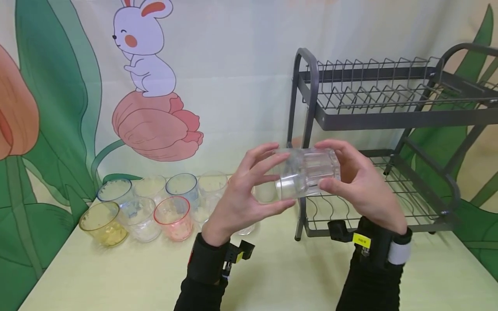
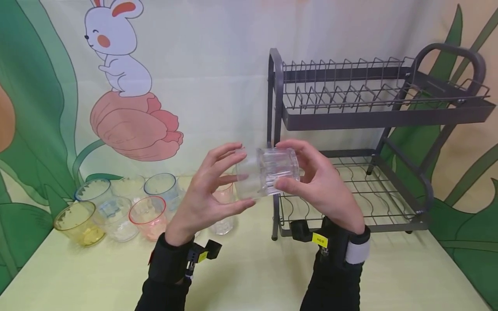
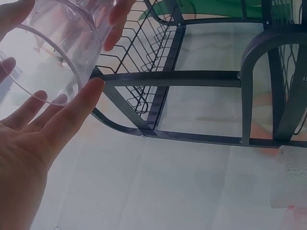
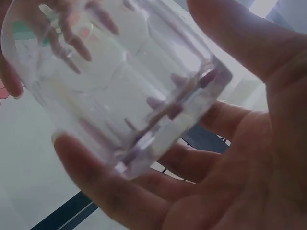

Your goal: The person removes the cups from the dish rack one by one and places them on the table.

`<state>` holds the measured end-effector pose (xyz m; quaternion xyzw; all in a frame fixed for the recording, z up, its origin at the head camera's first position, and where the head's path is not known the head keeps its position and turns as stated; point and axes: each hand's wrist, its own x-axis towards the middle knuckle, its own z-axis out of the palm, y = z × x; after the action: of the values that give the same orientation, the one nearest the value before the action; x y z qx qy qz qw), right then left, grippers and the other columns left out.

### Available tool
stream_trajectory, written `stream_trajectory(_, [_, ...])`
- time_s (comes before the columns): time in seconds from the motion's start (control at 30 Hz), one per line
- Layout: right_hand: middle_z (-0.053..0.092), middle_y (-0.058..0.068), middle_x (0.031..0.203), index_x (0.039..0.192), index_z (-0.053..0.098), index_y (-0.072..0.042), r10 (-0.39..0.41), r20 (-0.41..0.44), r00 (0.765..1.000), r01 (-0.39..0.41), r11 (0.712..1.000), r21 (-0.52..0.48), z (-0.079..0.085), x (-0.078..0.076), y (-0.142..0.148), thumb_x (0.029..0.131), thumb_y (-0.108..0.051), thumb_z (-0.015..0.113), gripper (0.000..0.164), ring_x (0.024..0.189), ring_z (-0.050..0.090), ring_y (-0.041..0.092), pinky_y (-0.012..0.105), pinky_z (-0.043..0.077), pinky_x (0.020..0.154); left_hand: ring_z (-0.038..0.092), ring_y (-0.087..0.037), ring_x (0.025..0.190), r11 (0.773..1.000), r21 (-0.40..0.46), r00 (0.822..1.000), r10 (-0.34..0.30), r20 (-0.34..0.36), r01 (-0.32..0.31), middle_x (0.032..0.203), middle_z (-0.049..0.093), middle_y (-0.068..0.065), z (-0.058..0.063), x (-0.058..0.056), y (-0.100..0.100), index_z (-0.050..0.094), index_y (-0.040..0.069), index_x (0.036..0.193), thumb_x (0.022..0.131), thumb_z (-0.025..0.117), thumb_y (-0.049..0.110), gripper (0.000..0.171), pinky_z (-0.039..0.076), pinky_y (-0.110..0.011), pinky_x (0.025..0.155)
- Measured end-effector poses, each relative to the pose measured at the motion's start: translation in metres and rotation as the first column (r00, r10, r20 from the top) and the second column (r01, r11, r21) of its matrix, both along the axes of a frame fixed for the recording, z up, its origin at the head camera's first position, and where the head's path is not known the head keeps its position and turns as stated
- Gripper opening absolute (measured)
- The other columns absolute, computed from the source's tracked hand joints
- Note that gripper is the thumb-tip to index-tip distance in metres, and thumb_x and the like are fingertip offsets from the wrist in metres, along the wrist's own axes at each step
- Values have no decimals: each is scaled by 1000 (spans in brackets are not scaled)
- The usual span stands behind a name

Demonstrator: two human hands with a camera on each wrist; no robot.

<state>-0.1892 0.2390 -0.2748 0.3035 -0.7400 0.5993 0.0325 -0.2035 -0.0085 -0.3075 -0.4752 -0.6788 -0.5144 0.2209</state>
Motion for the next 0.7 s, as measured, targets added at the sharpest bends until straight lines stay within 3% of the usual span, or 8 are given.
stream_trajectory(0.27, [35, 15, 149, 148, 38, -10, 75, -31, 997, -76, 997, -11, -6, -8, 2, 89, -4, 71, 68, 120, 47, 33, 34, 52, 90, 48, -24, 124, 999, -34, 999, 30, -11, -30, 147, 34, -9, -4, -3, -1, 51, 6, 137, 73, 85, 4, 73, 54, -32, 88])
stream_trajectory(0.53, [34, 10, 153, 148, 37, -8, -23, -12, 1000, 24, 999, 34, -6, -11, 8, 90, 0, 68, 66, 139, 32, 30, 57, 31, 109, 41, -21, 132, 995, -77, 997, 65, 34, -62, 147, 34, -5, -8, -8, -7, 51, 10, 140, 74, 85, 7, 74, 54, -33, 88])
stream_trajectory(0.7, [34, 8, 153, 148, 37, -8, -58, -14, 998, 59, 997, 47, -7, -13, 11, 91, -5, 69, 66, 140, 31, 28, 48, 34, 110, 45, -19, 127, 983, -156, 994, 104, 40, -97, 144, 37, -6, -11, -16, -14, 50, 13, 142, 75, 85, 12, 75, 55, -31, 84])
